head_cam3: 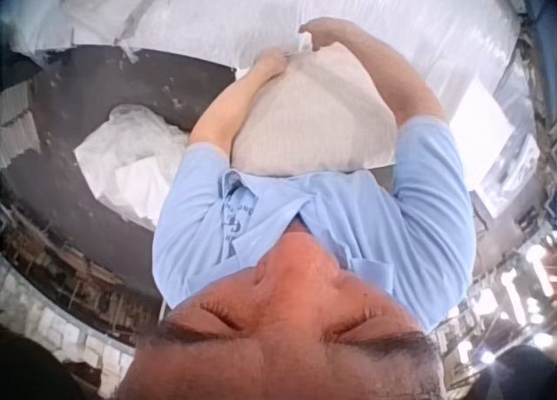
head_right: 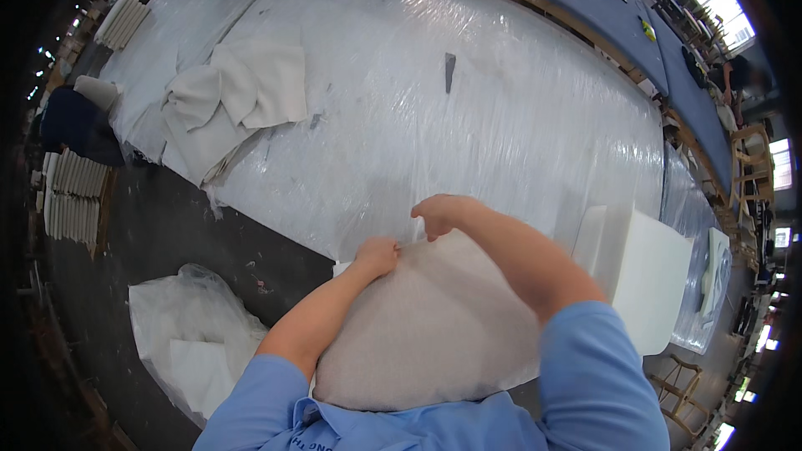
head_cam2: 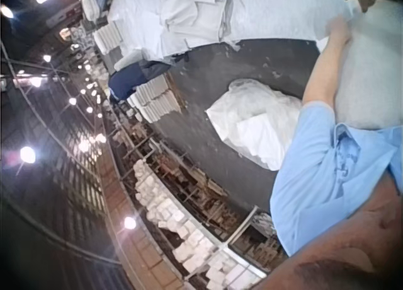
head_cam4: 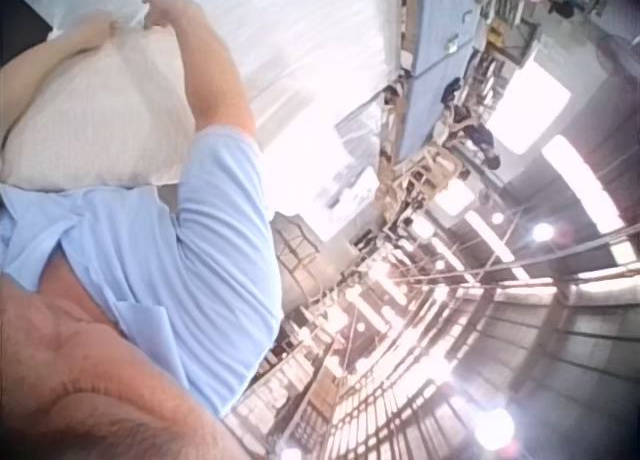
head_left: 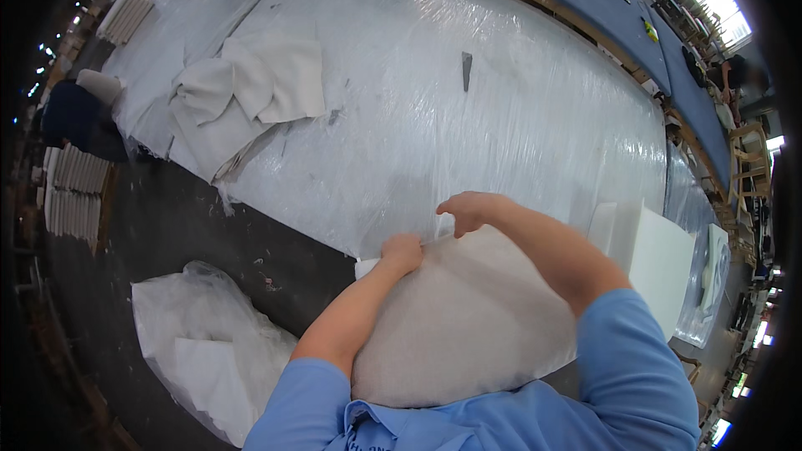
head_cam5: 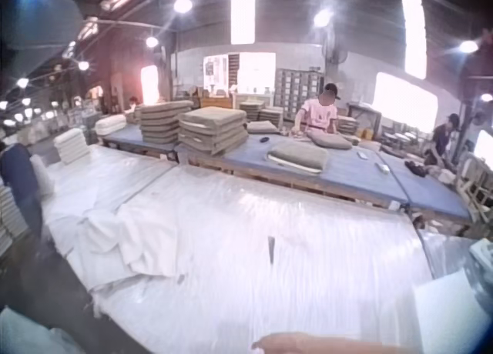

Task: The person repeatedly inserts rectangular foam pieces into light-colored fabric covers by hand, aligning edges and smoothing the covers. The person handles one foam piece at a time, turning and adjusting each cover to fit the foam.

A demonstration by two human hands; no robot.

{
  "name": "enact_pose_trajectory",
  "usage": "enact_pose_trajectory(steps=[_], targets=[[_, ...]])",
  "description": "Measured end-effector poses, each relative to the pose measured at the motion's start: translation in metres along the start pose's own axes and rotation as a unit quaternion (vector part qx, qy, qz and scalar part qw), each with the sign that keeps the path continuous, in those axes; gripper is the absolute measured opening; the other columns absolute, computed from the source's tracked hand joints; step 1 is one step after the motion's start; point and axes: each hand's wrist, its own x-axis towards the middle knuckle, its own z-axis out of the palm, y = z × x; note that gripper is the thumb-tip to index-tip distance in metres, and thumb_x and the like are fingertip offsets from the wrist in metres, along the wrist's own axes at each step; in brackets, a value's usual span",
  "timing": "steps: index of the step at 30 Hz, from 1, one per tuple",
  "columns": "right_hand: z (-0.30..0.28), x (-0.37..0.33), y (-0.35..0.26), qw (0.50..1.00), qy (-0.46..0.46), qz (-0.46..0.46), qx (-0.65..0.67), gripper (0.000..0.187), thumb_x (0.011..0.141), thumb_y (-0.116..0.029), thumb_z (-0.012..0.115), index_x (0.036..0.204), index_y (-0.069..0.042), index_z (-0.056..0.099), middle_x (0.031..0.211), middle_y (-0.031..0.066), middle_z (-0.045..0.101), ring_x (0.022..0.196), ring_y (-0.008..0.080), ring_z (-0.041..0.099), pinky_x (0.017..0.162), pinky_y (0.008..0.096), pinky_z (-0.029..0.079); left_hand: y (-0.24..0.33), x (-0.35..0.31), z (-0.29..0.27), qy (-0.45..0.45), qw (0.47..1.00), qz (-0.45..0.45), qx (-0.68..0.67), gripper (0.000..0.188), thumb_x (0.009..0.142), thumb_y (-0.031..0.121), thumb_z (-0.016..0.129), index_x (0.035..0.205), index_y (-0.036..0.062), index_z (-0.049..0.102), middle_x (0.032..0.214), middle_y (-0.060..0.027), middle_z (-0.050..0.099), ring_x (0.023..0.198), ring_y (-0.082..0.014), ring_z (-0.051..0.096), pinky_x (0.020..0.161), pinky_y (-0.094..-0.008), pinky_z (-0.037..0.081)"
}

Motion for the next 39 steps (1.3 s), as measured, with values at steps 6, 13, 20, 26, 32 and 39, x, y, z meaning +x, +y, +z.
enact_pose_trajectory(steps=[6, 13, 20, 26, 32, 39], targets=[[0.037, 0.033, -0.004, 0.989, -0.066, 0.085, 0.105, 0.037, 0.093, -0.029, 0.07, 0.121, -0.005, 0.068, 0.093, 0.0111, 0.073, 0.077, 0.0242, 0.07, 0.074, 0.0424, 0.057, 0.005, -0.003, 0.017, 0.147, 0.981, -0.078, -0.098, 0.023, 0.103, 0.027, 0.051, 0.107, 0.0087, 0.064, 0.103, -0.0225, 0.073, 0.101, -0.0441, 0.069, 0.085, -0.0558, 0.053], [0.1, 0.06, 0.009, 0.938, 0.181, 0.164, 0.244, 0.043, 0.105, -0.041, 0.053, 0.111, -0.004, 0.072, 0.102, 0.0185, 0.075, 0.093, 0.0367, 0.072, 0.085, 0.0499, 0.055, 0.008, 0.013, 0.007, 0.15, 0.985, -0.048, -0.071, 0.018, 0.101, 0.021, 0.05, 0.107, 0.0095, 0.063, 0.101, -0.0217, 0.073, 0.098, -0.0454, 0.07, 0.082, -0.0586, 0.052], [0.126, 0.105, 0.009, 0.927, 0.31, 0.099, 0.186, 0.033, 0.101, -0.026, 0.05, 0.121, -0.015, 0.073, 0.116, 0.0176, 0.073, 0.113, 0.0378, 0.069, 0.098, 0.0502, 0.054, -0.014, 0.041, 0.025, 0.166, 0.982, -0.061, -0.066, 0.022, 0.103, 0.026, 0.047, 0.106, 0.0114, 0.064, 0.094, -0.0224, 0.073, 0.09, -0.048, 0.07, 0.078, -0.0597, 0.053], [0.107, 0.085, 0.001, 0.901, 0.279, 0.135, 0.303, 0.044, 0.105, -0.043, 0.049, 0.104, -0.006, 0.073, 0.103, 0.0233, 0.073, 0.102, 0.0448, 0.068, 0.089, 0.0549, 0.053, -0.006, 0.032, 0.02, 0.162, 0.983, -0.071, -0.046, 0.022, 0.104, 0.024, 0.049, 0.101, 0.0063, 0.06, 0.092, -0.0234, 0.072, 0.09, -0.0484, 0.069, 0.075, -0.0602, 0.05], [0.11, 0.078, 0.005, 0.897, 0.323, 0.112, 0.28, 0.046, 0.105, -0.044, 0.049, 0.102, -0.005, 0.073, 0.105, 0.0244, 0.073, 0.102, 0.0465, 0.067, 0.09, 0.0551, 0.052, -0.008, 0.024, 0.0, 0.066, 0.983, -0.05, -0.161, 0.03, 0.102, 0.03, 0.057, 0.107, 0.0026, 0.068, 0.105, -0.028, 0.07, 0.105, -0.0452, 0.068, 0.084, -0.0518, 0.052], [0.117, 0.06, 0.031, 0.894, 0.298, 0.035, 0.333, 0.044, 0.102, -0.043, 0.057, 0.101, -0.003, 0.075, 0.104, 0.0229, 0.074, 0.103, 0.0415, 0.07, 0.09, 0.0515, 0.053, -0.015, 0.003, -0.02, -0.115, 0.989, -0.036, -0.091, 0.053, 0.1, 0.046, 0.059, 0.131, 0.0042, 0.069, 0.123, -0.0268, 0.07, 0.116, -0.0442, 0.066, 0.099, -0.0471, 0.051]])
